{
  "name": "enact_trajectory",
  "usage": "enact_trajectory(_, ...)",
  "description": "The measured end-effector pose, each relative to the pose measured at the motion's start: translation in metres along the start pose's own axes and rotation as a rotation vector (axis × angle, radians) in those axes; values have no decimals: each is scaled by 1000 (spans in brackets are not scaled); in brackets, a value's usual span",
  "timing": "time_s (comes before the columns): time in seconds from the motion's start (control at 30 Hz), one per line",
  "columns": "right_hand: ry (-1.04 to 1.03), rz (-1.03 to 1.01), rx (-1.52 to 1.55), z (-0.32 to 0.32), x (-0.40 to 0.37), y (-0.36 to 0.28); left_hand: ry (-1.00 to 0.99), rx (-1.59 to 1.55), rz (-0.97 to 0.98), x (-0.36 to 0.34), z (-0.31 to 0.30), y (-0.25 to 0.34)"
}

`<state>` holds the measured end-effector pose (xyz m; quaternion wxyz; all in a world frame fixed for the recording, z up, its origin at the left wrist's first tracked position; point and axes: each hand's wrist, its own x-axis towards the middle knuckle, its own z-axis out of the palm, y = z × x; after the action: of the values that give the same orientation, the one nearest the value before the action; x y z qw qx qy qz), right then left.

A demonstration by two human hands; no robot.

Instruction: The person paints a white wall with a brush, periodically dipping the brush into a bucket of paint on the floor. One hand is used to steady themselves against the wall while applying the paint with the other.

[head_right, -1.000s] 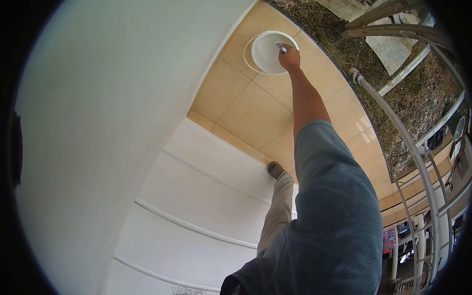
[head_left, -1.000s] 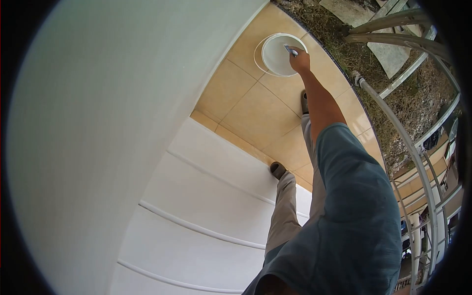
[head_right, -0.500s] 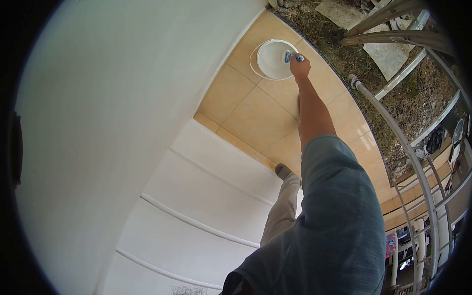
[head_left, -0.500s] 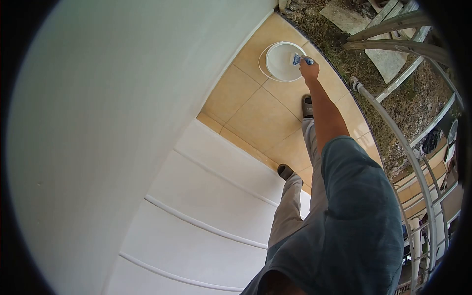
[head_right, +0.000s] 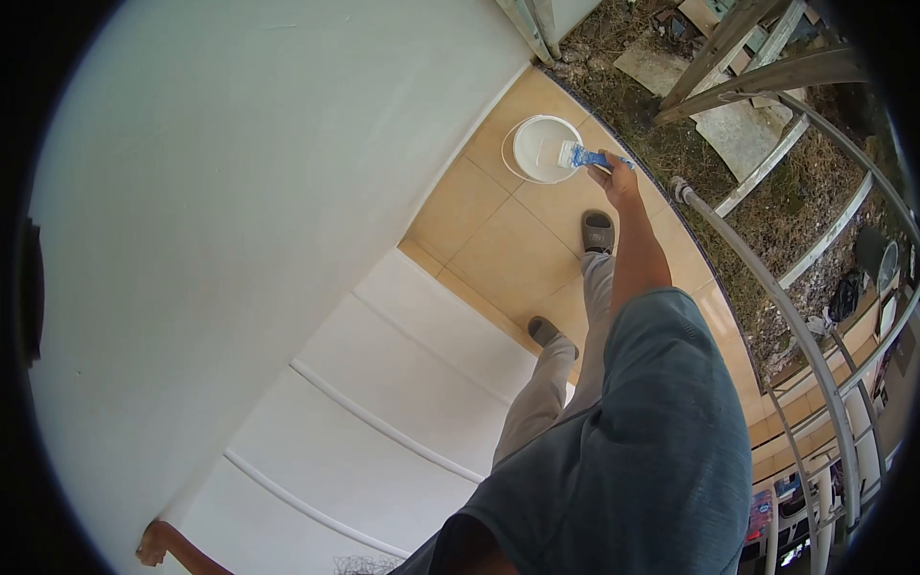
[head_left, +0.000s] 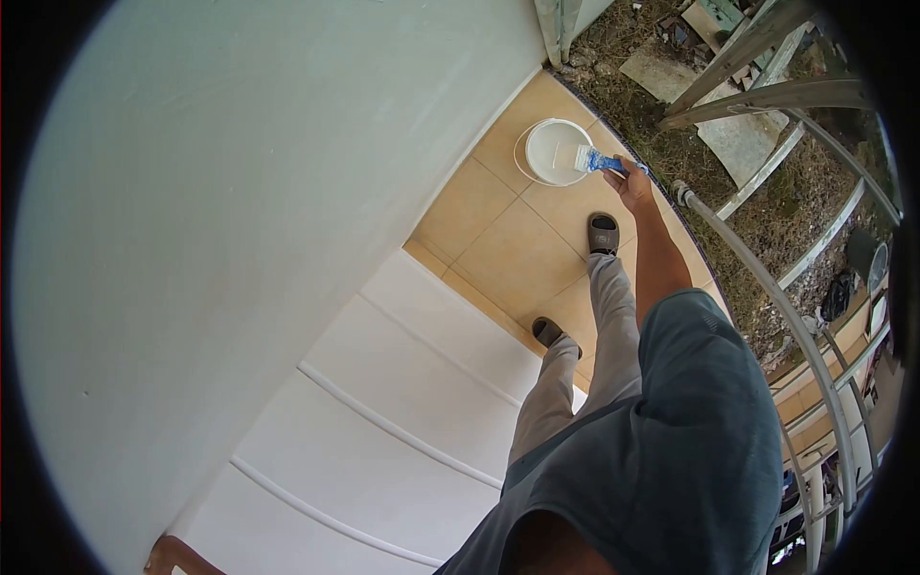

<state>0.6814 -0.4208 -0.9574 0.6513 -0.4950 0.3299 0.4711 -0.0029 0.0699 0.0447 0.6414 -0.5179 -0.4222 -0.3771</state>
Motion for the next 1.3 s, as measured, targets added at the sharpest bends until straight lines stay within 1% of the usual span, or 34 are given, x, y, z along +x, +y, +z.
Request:
enact_trajectory(0.07,-50,1,66,5,-20,-7,26,124,51,-4,-1,-19)
enact_trajectory(0.13,-112,10,136,7,-41,-11,8,193,24,-14,1,-31)
enact_trajectory(0.2,-228,4,217,10,-64,-18,-68,113,-138,-29,-4,-18)
enact_trajectory(0.23,-285,1,255,14,-80,-24,-101,78,-221,-37,-14,3)
enact_trajectory(0.27,-344,-3,288,21,-97,-33,-77,100,-144,-44,-24,29)
enact_trajectory(0.3,-408,-13,321,31,-115,-43,-36,-23,-288,-48,-20,37)
enact_trajectory(0.37,-531,-52,365,60,-160,-67,40,-182,-475,-61,-11,41)
enact_trajectory(0.4,-600,-71,386,77,-184,-82,74,-218,-519,-68,-3,38)
enact_trajectory(0.43,-691,-108,393,95,-209,-97,83,-232,-528,-71,-6,47)
enact_trajectory(0.5,-891,-59,415,127,-254,-129,-23,-261,-490,-76,-46,101)
enact_trajectory(0.53,-978,-118,380,153,-288,-143,-79,-290,-464,-77,-67,125)
enact_trajectory(0.57,-1074,-124,391,176,-317,-158,-76,-317,-386,-82,-70,129)
enact_trajectory(0.6,-1077,-218,381,204,-353,-167,-75,-345,-309,-86,-73,132)
enact_trajectory(0.63,-1173,-226,396,232,-394,-178,-65,-547,-545,-68,-104,164)
enact_trajectory(0.67,-1263,-276,357,262,-438,-184,-70,-584,-591,-63,-113,171)
enact_trajectory(0.7,-1282,-316,358,289,-467,-191,-14,-603,-493,-67,-113,168)
enact_trajectory(0.73,-1322,-398,309,322,-525,-190,-23,-647,-489,-69,-115,167)
enact_trajectory(0.77,-1407,-443,244,350,-581,-187,-30,-693,-497,-68,-121,168)
enact_trajectory(0.8,-1419,-521,228,376,-627,-183,-51,-697,-469,-69,-125,164)
enact_trajectory(0.87,-1590,-560,60,424,-717,-182,-126,-753,-455,-67,-137,158)
enact_trajectory(0.97,-1658,-890,-108,489,-889,-134,-20,-899,-386,-76,-132,123)
enact_trajectory(1.0,-1677,-1025,-135,502,-942,-109,61,-866,-415,-78,-125,106)
enact_trajectory(1.03,-1717,-1155,-237,514,-988,-90,136,-836,-446,-82,-117,88)
enact_trajectory(1.07,-1710,-1287,-302,524,-1030,-68,199,-800,-478,-88,-110,73)
enact_trajectory(1.1,-1677,-1452,-339,543,-1049,-67,167,-754,-458,-92,-101,78)
enact_trajectory(1.17,-1641,-1829,-488,555,-1103,-25,110,-659,-434,-106,-92,62)
enact_trajectory(1.23,-1441,-2172,-620,580,-1130,0,125,-671,-452,-105,-89,61)
enact_trajectory(1.3,-1271,-2371,-790,600,-1141,22,114,-687,-461,-110,-94,62)
